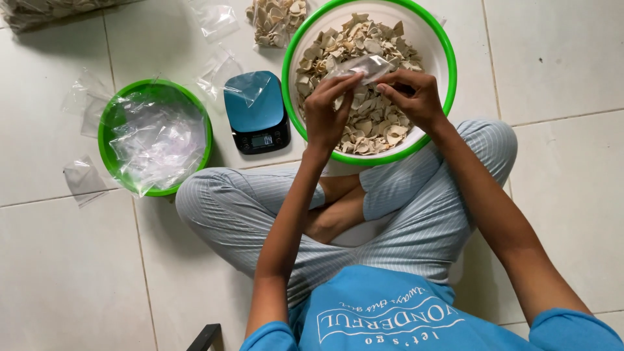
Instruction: Weighing and bagging dried food pieces using a spoon and a digital scale while sitting on the floor.
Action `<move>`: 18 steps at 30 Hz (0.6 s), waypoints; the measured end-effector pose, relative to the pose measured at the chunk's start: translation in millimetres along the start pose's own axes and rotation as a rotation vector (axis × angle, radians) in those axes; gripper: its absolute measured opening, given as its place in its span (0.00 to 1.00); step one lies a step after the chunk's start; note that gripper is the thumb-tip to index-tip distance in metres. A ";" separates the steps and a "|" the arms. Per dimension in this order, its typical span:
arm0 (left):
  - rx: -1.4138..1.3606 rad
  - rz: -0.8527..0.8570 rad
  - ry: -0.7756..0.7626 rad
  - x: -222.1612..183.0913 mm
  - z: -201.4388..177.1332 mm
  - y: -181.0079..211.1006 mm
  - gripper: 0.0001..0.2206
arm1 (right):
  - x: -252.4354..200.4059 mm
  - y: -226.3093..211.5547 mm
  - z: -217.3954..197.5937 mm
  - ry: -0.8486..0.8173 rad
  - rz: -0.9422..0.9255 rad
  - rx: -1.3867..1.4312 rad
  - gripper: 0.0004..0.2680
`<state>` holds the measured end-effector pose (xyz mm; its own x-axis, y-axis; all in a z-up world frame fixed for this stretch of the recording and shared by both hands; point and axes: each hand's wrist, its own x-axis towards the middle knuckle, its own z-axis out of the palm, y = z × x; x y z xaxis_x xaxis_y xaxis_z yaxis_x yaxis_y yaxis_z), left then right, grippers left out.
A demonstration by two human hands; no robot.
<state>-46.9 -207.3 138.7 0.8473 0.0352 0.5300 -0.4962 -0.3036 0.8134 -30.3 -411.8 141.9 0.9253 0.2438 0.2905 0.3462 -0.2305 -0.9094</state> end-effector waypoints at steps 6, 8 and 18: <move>0.020 0.026 -0.126 -18.2 32.6 9.4 0.14 | -3.1 30.4 -2.1 0.078 0.006 -0.078 0.04; 0.005 -0.017 -0.176 -20.0 32.4 -1.6 0.16 | -2.2 27.7 -7.1 0.058 0.060 -0.033 0.05; 0.406 0.100 0.128 18.5 15.8 -25.9 0.15 | 0.7 23.6 -16.6 -0.009 0.326 0.301 0.05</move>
<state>-15.3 -213.9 123.6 0.7556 0.0965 0.6479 -0.4385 -0.6603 0.6097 -18.8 -432.7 125.5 0.9768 0.2126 -0.0278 -0.0257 -0.0128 -0.9996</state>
